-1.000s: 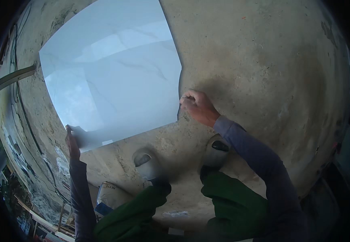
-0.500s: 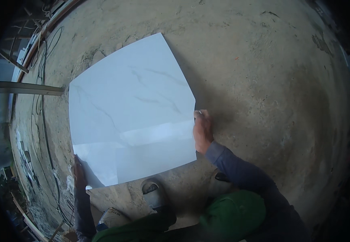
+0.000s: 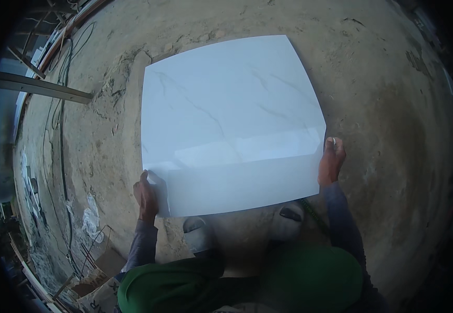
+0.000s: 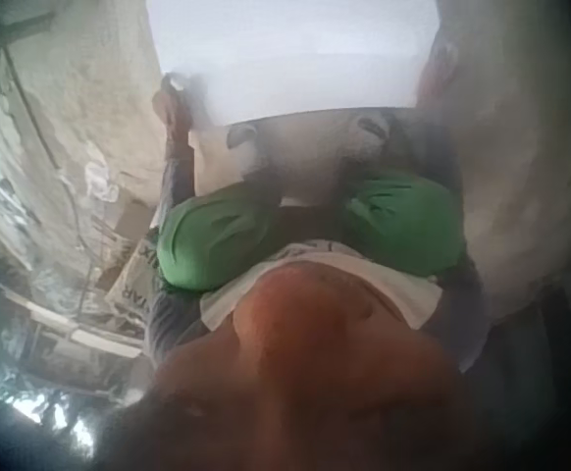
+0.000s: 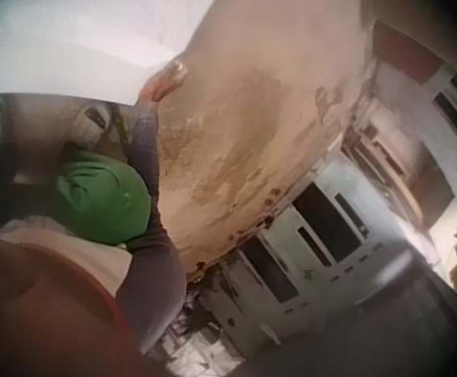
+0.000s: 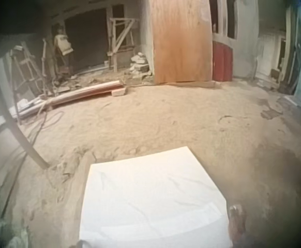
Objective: The person holds a green tape measure to check the dimensions of a white tile on the floor, marks the tile with a pencil, and picks up other pieces of tile.
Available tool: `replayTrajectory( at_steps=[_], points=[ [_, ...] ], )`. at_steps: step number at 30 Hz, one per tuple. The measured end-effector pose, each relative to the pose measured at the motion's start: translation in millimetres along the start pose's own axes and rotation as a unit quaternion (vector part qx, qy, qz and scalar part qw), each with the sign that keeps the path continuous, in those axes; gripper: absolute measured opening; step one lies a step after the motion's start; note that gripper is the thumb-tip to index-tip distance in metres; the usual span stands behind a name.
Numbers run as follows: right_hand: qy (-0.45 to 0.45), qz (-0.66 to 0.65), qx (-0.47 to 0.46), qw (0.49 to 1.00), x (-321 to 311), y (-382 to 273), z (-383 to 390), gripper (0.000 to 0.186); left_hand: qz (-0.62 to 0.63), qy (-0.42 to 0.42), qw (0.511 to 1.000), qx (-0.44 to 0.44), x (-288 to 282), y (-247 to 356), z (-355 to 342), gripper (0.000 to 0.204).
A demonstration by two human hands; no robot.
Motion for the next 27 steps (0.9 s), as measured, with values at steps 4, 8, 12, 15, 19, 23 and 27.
replayTrajectory(
  at_steps=[4, 8, 12, 15, 19, 23, 27],
  points=[
    [0.050, 0.058, -0.035, 0.996, -72, 17, -77, 0.028, 0.004, -0.068, 0.997, 0.037, 110, 31, -9, 0.066],
    [0.077, 0.122, -0.055, 0.988, -82, 25, -148, 0.031, 0.116, -0.120, 0.983, 0.083, 190, 19, -37, 0.060],
    [0.097, 0.183, -0.077, 0.975, -43, 23, -176, 0.035, 0.224, -0.195, 0.954, 0.040, 213, 11, -46, 0.058],
    [0.096, 0.196, -0.049, 0.975, -40, 49, -191, 0.038, 0.161, -0.164, 0.972, 0.048, 218, 16, -51, 0.059],
    [0.062, 0.268, -0.015, 0.961, -54, 60, -179, 0.041, -0.001, -0.176, 0.980, -0.092, 223, 35, -39, 0.052],
    [0.072, 0.181, 0.073, 0.978, -57, 74, -191, 0.040, 0.026, -0.216, 0.974, -0.059, 214, 35, -53, 0.047],
    [0.021, 0.092, 0.116, 0.989, -55, 80, -196, 0.046, 0.062, -0.180, 0.974, -0.120, 207, 30, -51, 0.042]
  ],
)
Point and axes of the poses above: each hand's wrist, its own z-axis away from the middle knuckle, its own x-axis out of the palm, y = z × x, the point moved 5 cm from there along -z, towards the middle knuckle, and after that the axes turned 11 degrees about z, right-handed, at the moved point
